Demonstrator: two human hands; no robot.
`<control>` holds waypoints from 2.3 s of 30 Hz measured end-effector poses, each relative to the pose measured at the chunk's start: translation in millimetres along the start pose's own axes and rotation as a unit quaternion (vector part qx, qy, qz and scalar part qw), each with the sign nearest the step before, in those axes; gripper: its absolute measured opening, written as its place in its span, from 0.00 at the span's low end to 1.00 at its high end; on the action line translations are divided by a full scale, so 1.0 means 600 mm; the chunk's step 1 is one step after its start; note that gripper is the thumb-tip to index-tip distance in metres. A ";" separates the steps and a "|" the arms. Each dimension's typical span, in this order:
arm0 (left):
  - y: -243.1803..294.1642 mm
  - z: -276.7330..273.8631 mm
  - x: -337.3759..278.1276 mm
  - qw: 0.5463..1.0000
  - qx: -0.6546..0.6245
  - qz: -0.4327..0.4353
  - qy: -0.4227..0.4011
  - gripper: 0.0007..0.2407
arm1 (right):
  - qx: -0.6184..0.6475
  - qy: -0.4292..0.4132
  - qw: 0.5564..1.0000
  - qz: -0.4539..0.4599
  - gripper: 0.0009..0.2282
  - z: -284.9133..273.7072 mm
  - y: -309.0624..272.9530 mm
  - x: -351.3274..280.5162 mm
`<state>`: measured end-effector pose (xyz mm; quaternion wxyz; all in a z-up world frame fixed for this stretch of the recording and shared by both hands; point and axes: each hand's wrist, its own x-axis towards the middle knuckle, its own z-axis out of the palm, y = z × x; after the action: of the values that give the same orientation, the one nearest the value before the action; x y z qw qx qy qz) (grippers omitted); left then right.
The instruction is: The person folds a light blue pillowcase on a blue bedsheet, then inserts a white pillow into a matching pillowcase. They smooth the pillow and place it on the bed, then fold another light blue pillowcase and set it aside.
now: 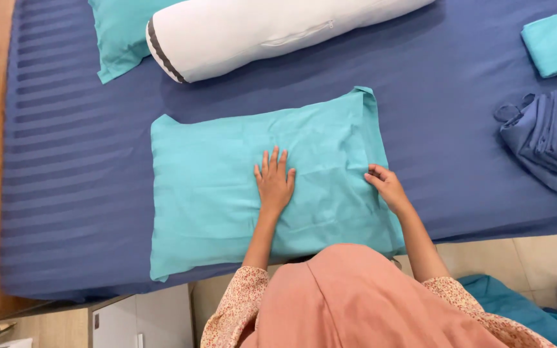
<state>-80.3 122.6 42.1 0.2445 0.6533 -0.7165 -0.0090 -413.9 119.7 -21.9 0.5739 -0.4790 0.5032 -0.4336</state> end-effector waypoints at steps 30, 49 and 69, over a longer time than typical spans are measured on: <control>0.224 0.004 -0.227 0.896 -0.187 -0.334 0.223 0.09 | -0.244 -0.331 0.871 -0.269 0.29 0.019 -0.235 0.026; 0.286 0.134 -0.222 0.755 -0.252 -0.429 0.428 0.33 | -0.169 -0.261 0.908 -0.282 0.18 0.133 -0.180 0.313; 0.142 -0.052 -0.281 0.892 0.071 -0.343 0.285 0.18 | -0.290 -0.257 0.791 -0.474 0.19 0.114 -0.130 0.065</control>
<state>-143.9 303.3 41.1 0.3732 0.8483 -0.3465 0.1451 -342.7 76.4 51.2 0.2385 -0.8950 0.1492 -0.3462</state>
